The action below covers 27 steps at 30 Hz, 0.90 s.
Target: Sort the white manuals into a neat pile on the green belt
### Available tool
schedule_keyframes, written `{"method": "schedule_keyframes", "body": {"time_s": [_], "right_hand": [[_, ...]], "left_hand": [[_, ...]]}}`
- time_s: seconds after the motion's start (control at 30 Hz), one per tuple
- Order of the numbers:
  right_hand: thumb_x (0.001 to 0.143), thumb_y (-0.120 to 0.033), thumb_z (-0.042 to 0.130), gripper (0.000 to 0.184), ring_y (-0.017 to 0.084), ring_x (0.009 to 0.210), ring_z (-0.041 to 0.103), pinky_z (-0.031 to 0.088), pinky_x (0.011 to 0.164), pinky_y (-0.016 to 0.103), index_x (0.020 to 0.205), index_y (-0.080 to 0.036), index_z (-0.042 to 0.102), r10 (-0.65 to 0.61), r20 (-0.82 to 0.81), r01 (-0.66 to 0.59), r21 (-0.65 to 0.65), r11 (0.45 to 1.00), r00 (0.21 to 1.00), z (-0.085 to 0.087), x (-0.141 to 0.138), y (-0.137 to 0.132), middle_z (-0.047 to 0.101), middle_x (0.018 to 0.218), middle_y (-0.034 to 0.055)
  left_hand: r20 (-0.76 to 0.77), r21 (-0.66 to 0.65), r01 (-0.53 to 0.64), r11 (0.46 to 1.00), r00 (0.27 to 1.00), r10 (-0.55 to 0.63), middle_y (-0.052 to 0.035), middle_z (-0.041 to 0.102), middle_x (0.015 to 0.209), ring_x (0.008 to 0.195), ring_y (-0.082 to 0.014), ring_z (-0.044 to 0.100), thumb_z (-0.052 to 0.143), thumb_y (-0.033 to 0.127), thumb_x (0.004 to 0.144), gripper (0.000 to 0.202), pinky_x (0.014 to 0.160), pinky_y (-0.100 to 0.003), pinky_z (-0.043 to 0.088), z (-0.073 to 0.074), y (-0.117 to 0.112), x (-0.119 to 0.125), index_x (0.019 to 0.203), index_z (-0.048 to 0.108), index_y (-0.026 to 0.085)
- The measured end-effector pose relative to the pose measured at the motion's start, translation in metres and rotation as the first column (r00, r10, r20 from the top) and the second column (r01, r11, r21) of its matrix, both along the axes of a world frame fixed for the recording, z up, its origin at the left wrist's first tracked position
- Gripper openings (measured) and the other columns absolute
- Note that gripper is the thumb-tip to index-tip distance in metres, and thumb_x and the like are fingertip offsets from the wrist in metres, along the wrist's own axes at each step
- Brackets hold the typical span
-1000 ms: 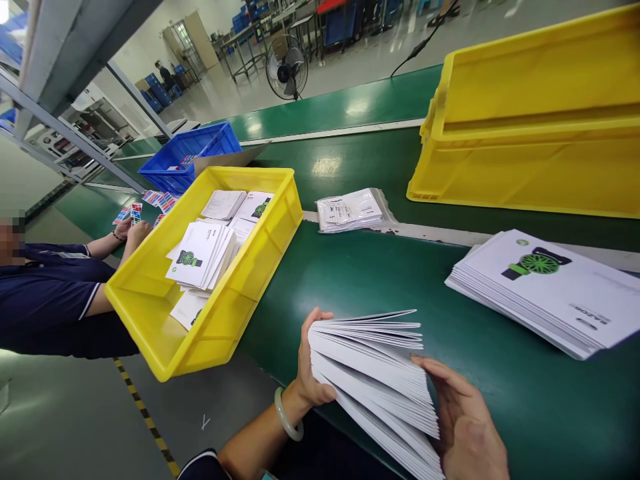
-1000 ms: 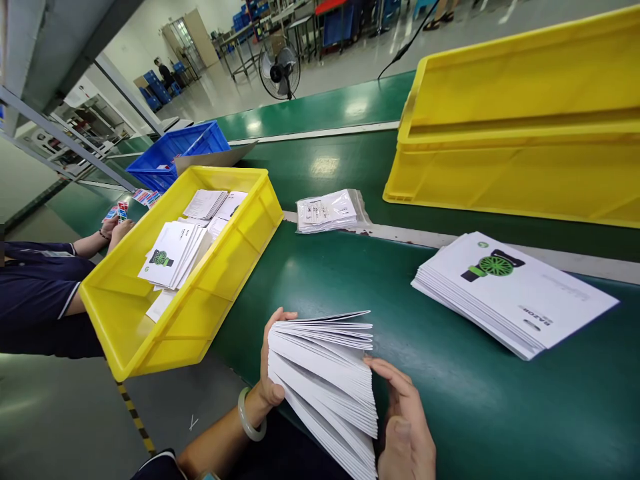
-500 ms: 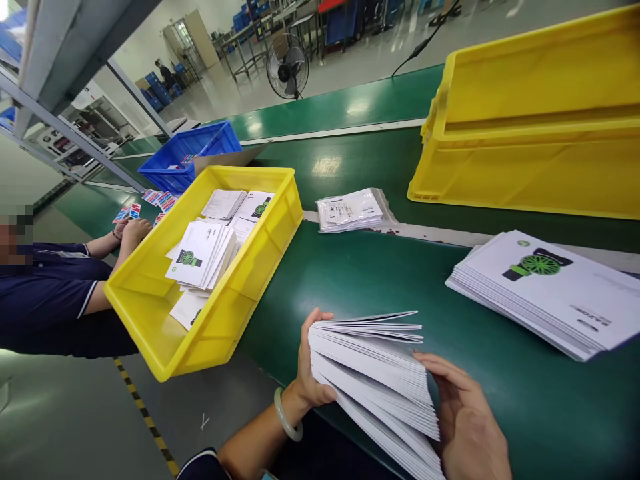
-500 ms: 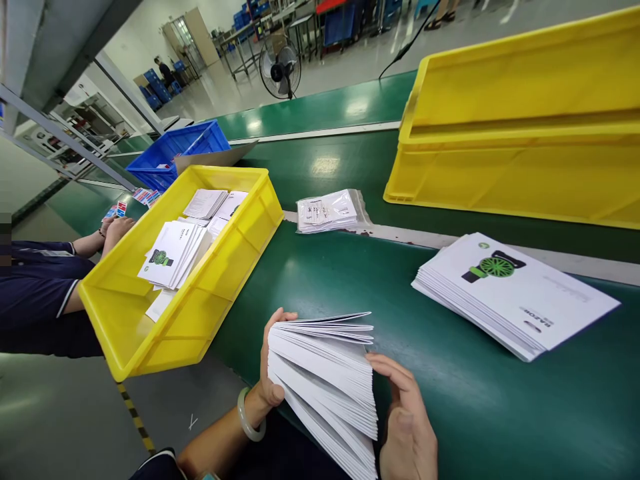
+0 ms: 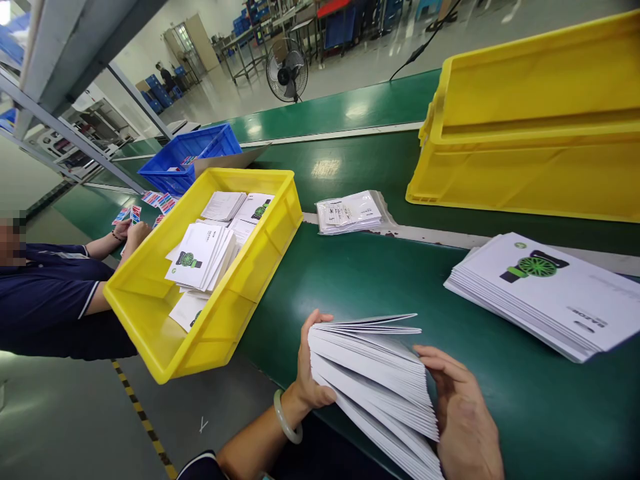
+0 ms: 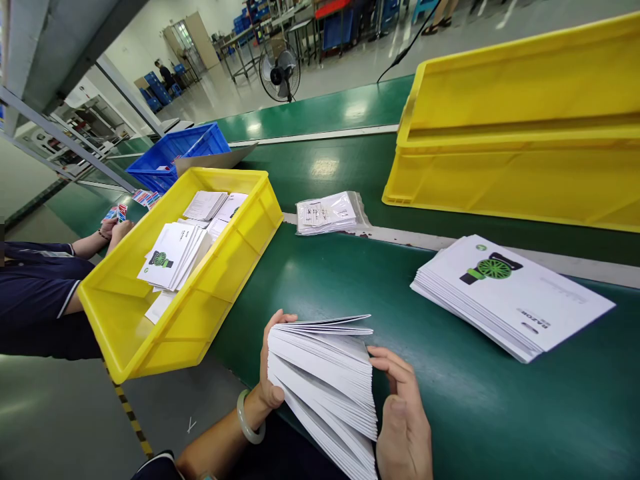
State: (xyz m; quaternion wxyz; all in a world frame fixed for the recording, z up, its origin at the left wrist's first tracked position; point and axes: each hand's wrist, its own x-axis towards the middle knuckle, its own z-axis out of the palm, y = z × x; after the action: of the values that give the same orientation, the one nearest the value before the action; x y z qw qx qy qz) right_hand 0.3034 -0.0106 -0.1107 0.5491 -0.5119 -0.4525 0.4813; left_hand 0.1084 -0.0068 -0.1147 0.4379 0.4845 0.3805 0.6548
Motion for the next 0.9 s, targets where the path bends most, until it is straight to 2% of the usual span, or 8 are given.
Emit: {"method": "schedule_keyframes", "body": {"time_s": [0.07, 0.17, 0.23, 0.37, 0.57, 0.67, 0.77, 0.9], "right_hand": [[0.096, -0.064, 0.047, 0.045, 0.032, 0.122, 0.050, 0.034, 0.105, 0.053, 0.119, -0.027, 0.059, 0.026, -0.032, -0.026, -0.024, 0.999, 0.999, 0.000, 0.000, 0.004, 0.059, 0.122, 0.0095], [0.091, -0.074, 0.048, 0.067, 0.033, 0.112, 0.053, 0.034, 0.103, 0.058, 0.137, -0.026, 0.051, 0.042, -0.031, -0.045, -0.100, 0.994, 0.999, 0.002, 0.000, 0.013, 0.060, 0.113, 0.0098], [0.089, -0.079, 0.045, 0.073, 0.032, 0.111, 0.052, 0.032, 0.104, 0.058, 0.139, -0.026, 0.051, 0.043, -0.019, -0.045, -0.133, 0.990, 0.999, 0.005, -0.001, 0.017, 0.058, 0.110, 0.0089], [0.093, -0.076, 0.038, 0.063, 0.031, 0.114, 0.051, 0.035, 0.103, 0.053, 0.128, -0.028, 0.059, 0.038, 0.057, -0.032, -0.102, 0.994, 0.998, 0.006, 0.001, 0.018, 0.057, 0.112, 0.0076], [0.092, -0.077, 0.040, 0.061, 0.036, 0.123, 0.049, 0.042, 0.094, 0.049, 0.092, -0.025, 0.070, 0.095, 0.238, -0.077, -0.085, 0.993, 0.967, -0.005, 0.017, 0.020, 0.055, 0.130, 0.0101], [0.093, -0.077, 0.035, 0.064, 0.039, 0.130, 0.046, 0.040, 0.101, 0.054, 0.087, -0.024, 0.070, 0.097, 0.292, -0.075, -0.088, 0.993, 0.951, -0.001, 0.016, 0.023, 0.047, 0.145, 0.0089], [0.092, -0.079, 0.035, 0.064, 0.040, 0.135, 0.042, 0.039, 0.107, 0.057, 0.085, -0.025, 0.069, 0.122, 0.262, -0.090, -0.130, 0.987, 0.957, 0.005, 0.014, 0.026, 0.036, 0.158, 0.0024], [0.092, -0.078, 0.031, 0.064, 0.041, 0.132, 0.047, 0.050, 0.097, 0.056, 0.085, -0.026, 0.068, 0.205, 0.350, -0.145, -0.189, 0.971, 0.914, -0.004, 0.025, 0.032, 0.036, 0.159, -0.0015]], "left_hand": [[0.018, 0.015, 0.011, 1.000, 1.000, -0.011, -0.0087, 0.047, 0.137, 0.111, -0.0271, 0.058, 0.073, 0.078, 0.060, 0.106, 0.099, -0.040, 0.050, 0.001, 0.000, 0.000, 0.150, 0.038, 0.033], [0.002, 0.026, 0.016, 1.000, 1.000, -0.016, -0.0093, 0.047, 0.136, 0.109, -0.0272, 0.058, 0.073, 0.078, 0.061, 0.106, 0.097, -0.040, 0.051, -0.001, 0.001, 0.000, 0.150, 0.037, 0.033], [-0.026, 0.027, 0.006, 1.000, 1.000, -0.005, -0.0103, 0.047, 0.136, 0.110, -0.0281, 0.058, 0.072, 0.080, 0.061, 0.108, 0.098, -0.042, 0.051, -0.003, 0.001, -0.001, 0.150, 0.036, 0.032], [-0.056, 0.009, -0.021, 1.000, 0.998, 0.022, -0.0110, 0.048, 0.134, 0.111, -0.0282, 0.056, 0.070, 0.082, 0.060, 0.111, 0.100, -0.042, 0.049, -0.009, -0.001, -0.001, 0.150, 0.035, 0.029], [-0.039, -0.008, -0.014, 1.000, 0.999, 0.014, -0.0100, 0.049, 0.132, 0.116, -0.0280, 0.051, 0.073, 0.080, 0.060, 0.108, 0.103, -0.039, 0.044, -0.007, -0.002, -0.001, 0.147, 0.039, 0.027], [-0.013, -0.034, 0.005, 0.999, 1.000, -0.005, -0.0117, 0.049, 0.131, 0.112, -0.0282, 0.052, 0.074, 0.079, 0.058, 0.108, 0.100, -0.041, 0.045, -0.004, -0.002, -0.001, 0.145, 0.041, 0.024], [0.007, -0.065, 0.010, 0.998, 1.000, -0.009, -0.0121, 0.048, 0.129, 0.112, -0.0290, 0.050, 0.075, 0.081, 0.055, 0.111, 0.101, -0.042, 0.044, -0.005, -0.002, 0.000, 0.143, 0.041, 0.022], [0.022, -0.067, -0.001, 0.998, 1.000, 0.003, -0.0127, 0.048, 0.128, 0.110, -0.0283, 0.050, 0.075, 0.082, 0.053, 0.113, 0.099, -0.042, 0.043, -0.014, -0.004, 0.002, 0.143, 0.040, 0.022]]}}
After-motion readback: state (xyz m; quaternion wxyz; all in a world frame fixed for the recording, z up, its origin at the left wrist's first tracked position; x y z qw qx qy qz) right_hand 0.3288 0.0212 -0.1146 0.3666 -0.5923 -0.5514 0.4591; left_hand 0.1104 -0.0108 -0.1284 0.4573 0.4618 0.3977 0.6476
